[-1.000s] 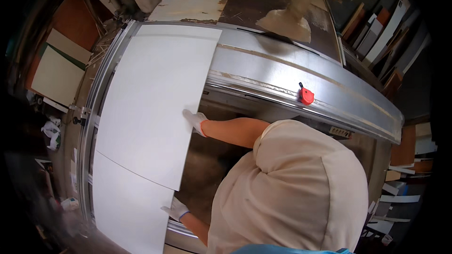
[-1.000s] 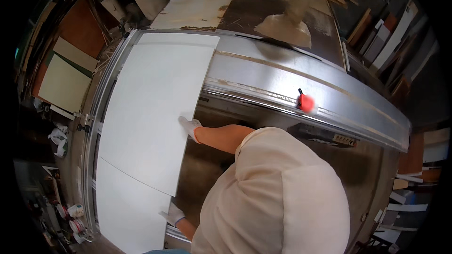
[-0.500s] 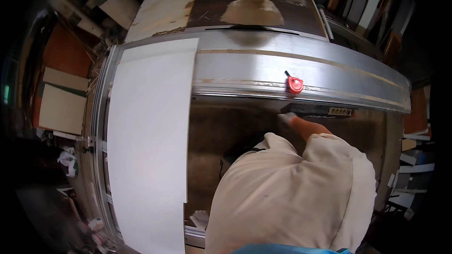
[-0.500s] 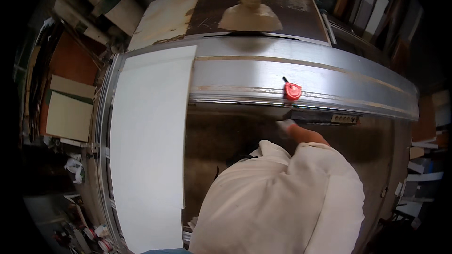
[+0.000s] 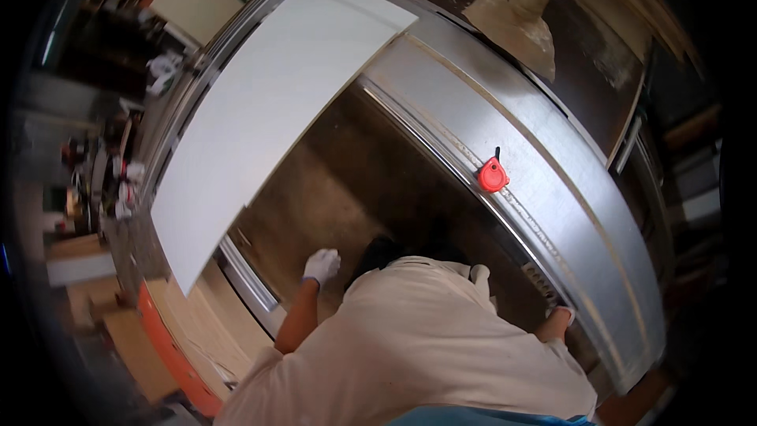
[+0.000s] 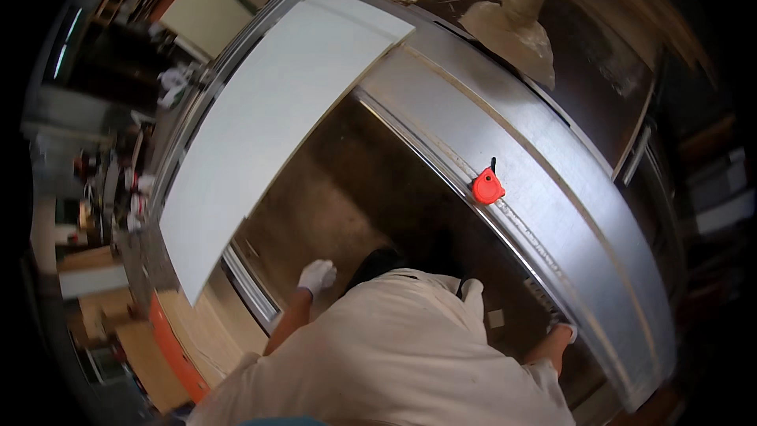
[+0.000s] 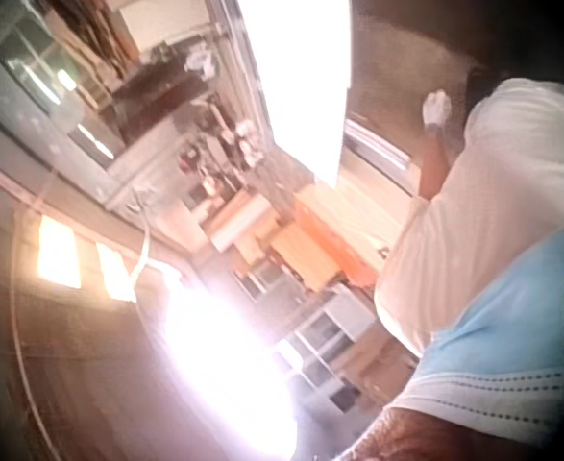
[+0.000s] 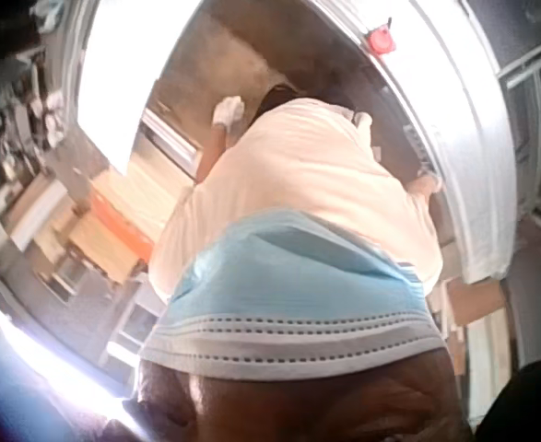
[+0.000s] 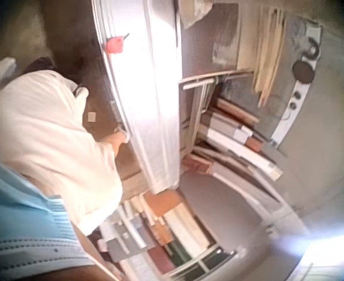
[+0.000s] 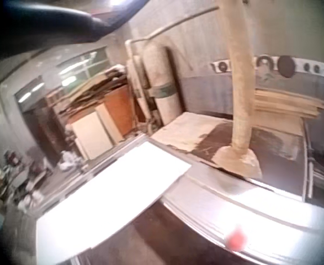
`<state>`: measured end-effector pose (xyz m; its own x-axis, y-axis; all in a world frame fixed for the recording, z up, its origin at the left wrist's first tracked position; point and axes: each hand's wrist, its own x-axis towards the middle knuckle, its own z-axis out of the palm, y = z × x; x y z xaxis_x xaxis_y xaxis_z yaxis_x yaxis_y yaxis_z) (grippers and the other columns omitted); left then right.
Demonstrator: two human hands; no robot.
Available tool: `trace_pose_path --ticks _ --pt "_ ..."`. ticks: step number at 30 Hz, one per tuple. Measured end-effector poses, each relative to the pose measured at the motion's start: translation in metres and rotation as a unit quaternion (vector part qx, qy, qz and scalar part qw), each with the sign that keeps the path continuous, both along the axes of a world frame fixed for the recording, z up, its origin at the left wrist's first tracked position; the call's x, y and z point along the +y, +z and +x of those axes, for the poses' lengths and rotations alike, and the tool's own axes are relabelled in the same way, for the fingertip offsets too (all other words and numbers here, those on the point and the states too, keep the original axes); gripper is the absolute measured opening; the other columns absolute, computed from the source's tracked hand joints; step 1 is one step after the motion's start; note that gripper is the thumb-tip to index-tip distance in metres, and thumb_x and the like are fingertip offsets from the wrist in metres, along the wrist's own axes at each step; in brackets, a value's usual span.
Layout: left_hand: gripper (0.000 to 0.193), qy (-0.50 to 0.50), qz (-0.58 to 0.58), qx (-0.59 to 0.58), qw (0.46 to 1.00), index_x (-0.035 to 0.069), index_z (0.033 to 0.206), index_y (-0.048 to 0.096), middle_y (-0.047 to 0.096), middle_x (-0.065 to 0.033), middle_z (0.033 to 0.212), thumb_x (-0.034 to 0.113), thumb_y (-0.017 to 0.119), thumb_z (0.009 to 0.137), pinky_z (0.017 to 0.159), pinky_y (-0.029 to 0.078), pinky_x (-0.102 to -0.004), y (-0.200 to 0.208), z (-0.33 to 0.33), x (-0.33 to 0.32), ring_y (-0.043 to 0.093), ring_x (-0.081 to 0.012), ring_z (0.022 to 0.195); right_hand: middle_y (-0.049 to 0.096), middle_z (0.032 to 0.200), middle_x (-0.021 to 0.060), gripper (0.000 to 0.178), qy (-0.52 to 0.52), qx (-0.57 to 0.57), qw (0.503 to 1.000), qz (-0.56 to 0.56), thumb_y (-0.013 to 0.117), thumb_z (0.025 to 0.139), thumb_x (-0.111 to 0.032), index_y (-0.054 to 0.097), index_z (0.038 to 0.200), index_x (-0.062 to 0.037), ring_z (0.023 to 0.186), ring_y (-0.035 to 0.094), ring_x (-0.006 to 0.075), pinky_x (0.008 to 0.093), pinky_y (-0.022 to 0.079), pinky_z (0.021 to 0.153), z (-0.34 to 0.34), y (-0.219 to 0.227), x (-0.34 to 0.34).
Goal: The person measures and cuts a large white panel on a table saw. They use a tape measure to mark dimensions, a utility knife to score the surface, and a metal straight edge to guide the cut. The person then snaps the panel along the scored line and separates the pieces.
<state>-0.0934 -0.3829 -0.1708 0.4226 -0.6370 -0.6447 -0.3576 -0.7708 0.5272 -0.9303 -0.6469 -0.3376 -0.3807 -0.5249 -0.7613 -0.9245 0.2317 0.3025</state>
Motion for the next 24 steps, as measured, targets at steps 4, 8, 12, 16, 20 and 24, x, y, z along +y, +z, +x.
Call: trace_pose_path --ticks 4,8,12,16,20,24 --pt "0.019 0.31 -0.131 0.149 0.93 0.005 0.114 0.069 0.068 -0.0009 0.092 0.023 0.065 0.109 0.067 0.051 -0.0265 0.087 -0.064 -0.054 0.062 -0.0093 0.078 0.073 0.126 0.0164 0.036 0.118 -0.103 0.961 -0.228 0.074 0.088 -0.027 0.077 0.117 -0.007 0.118 0.07 0.0326 0.0465 0.053 0.1 -0.012 0.049 0.017" --pt "0.026 0.299 -0.13 0.122 0.937 0.006 0.122 0.071 0.072 -0.0023 0.098 0.027 0.067 0.108 0.07 0.054 -0.0268 0.069 -0.117 -0.024 0.065 -0.0101 0.082 0.08 0.11 0.0196 0.034 0.126 -0.164 0.914 -0.348 0.083 0.08 -0.024 0.083 0.106 -0.003 0.106 0.077 0.0348 0.0485 0.059 0.089 -0.035 0.066 0.017" --pt "0.021 0.338 -0.088 0.172 0.921 0.008 0.11 0.071 0.07 -0.0019 0.089 0.028 0.067 0.107 0.064 0.053 -0.0288 0.006 -0.174 0.046 0.064 -0.0117 0.072 0.08 0.11 0.0196 0.034 -0.069 -0.093 0.953 -0.28 0.082 0.081 -0.025 0.082 0.107 -0.0028 0.106 0.077 0.0345 0.0482 0.059 0.089 -0.043 0.054 -0.002" --pt "0.017 0.404 0.001 0.219 0.888 0.009 0.104 0.07 0.071 -0.0023 0.084 0.026 0.07 0.105 0.061 0.055 -0.0353 -0.05 -0.259 0.113 0.067 -0.0208 0.069 0.08 0.11 0.0197 0.035 -0.153 -0.063 0.948 -0.272 0.081 0.082 -0.025 0.082 0.108 -0.0025 0.106 0.077 0.0343 0.0479 0.059 0.09 -0.062 0.056 0.005" --pt "0.021 -0.25 0.082 -0.103 0.959 0.006 0.105 0.072 0.078 -0.0178 0.099 0.024 0.064 0.104 0.07 0.059 -0.0498 -0.091 -0.323 0.171 0.075 -0.0373 0.085 0.08 0.11 0.0198 0.035 -0.217 -0.043 0.941 -0.254 0.08 0.083 -0.026 0.082 0.109 -0.0023 0.106 0.076 0.034 0.0476 0.058 0.09 -0.074 0.049 0.019" --pt "0.024 -0.366 0.088 -0.099 0.921 0.006 0.103 0.072 0.077 -0.0226 0.104 0.024 0.057 0.104 0.077 0.059 -0.0517 -0.084 -0.341 0.15 0.076 -0.0407 0.092 0.079 0.11 0.0198 0.036 -0.248 -0.036 0.936 -0.249 0.079 0.084 -0.026 0.081 0.111 -0.0021 0.106 0.076 0.0337 0.0473 0.058 0.09 -0.077 0.048 0.02"
